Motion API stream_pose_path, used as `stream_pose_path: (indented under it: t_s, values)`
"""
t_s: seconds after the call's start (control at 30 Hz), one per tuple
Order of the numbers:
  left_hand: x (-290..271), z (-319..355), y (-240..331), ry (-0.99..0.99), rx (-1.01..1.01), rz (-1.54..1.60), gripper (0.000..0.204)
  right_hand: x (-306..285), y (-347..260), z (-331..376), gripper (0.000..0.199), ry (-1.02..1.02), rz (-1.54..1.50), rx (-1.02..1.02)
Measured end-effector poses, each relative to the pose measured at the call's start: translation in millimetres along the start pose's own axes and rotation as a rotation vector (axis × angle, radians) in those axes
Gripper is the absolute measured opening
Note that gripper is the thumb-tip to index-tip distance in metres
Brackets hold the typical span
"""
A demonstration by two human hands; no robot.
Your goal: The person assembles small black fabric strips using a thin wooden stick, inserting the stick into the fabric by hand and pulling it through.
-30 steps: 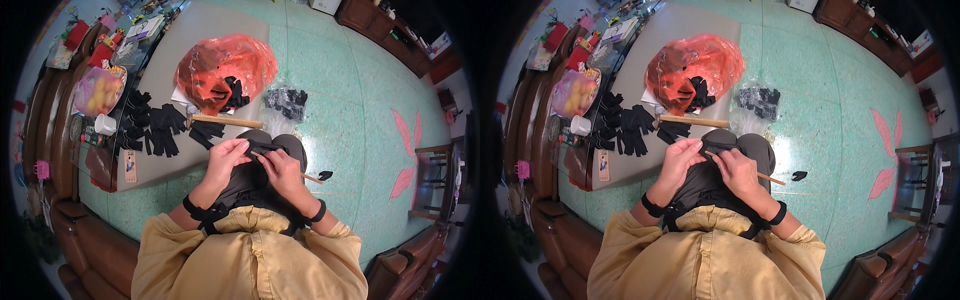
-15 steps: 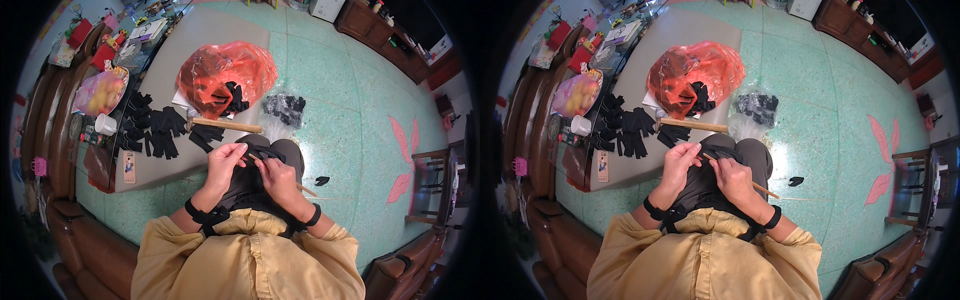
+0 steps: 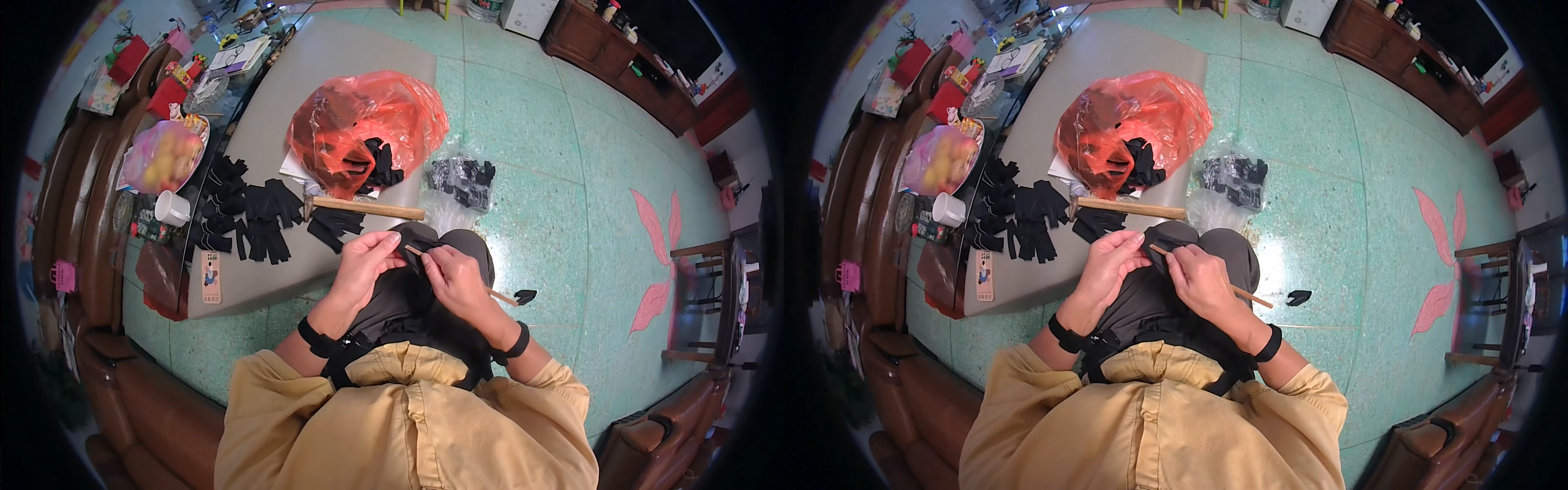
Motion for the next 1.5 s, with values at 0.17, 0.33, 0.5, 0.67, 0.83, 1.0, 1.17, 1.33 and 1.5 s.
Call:
stream_pose_path:
  t_s: [0.17,0.33,0.5,0.67,0.83,1.0,1.17,1.33,1.5]
  values:
    - [-10.4,6.3,14.1,0.135,0.179,-0.268,0.018,6.1,8.5,6.8,0.012,-0.069,-0.182,0.131]
    - [-8.3,13.9,17.5,0.188,0.196,-0.25,0.017,-3.6,-11.3,11.6,0.016,0.043,0.086,0.053]
    - [-4.1,10.4,9.3,0.056,0.065,-0.048,0.012,11.3,8.3,14.5,0.024,-0.106,-0.249,0.244]
    - [-4.2,0.8,16.4,0.024,0.075,-0.14,0.011,21.5,11.7,9.5,0.029,-0.139,-0.287,0.198]
    - [2.8,5.0,27.0,0.136,0.194,-0.188,0.012,7.7,16.4,8.9,0.027,-0.089,-0.276,0.338]
    - [0.8,7.5,16.2,0.171,0.125,-0.047,0.013,5.5,26.9,18.4,0.021,0.081,-0.387,0.41]
    - [-6.0,6.8,14.0,0.186,0.125,-0.056,0.014,-5.1,0.4,6.7,0.014,0.105,-0.114,0.109]
    - [-3.5,5.0,20.1,0.101,0.12,-0.125,0.01,-14.1,-13.5,-2.5,0.015,-0.005,0.089,-0.17]
    - [5.1,-6.0,31.8,0.028,0.175,-0.292,0.008,-7.6,-2.1,-11.0,0.015,-0.03,-0.11,-0.046]
Point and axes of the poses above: each hand's wrist, its own z-axis away from the middle knuckle, its own x-axis out of the palm, y = z × x, the point moved 9 cm from there along -z, towards the middle knuckle, and after that the axes turned 7 degrees about -x, right-handed, at the moved point
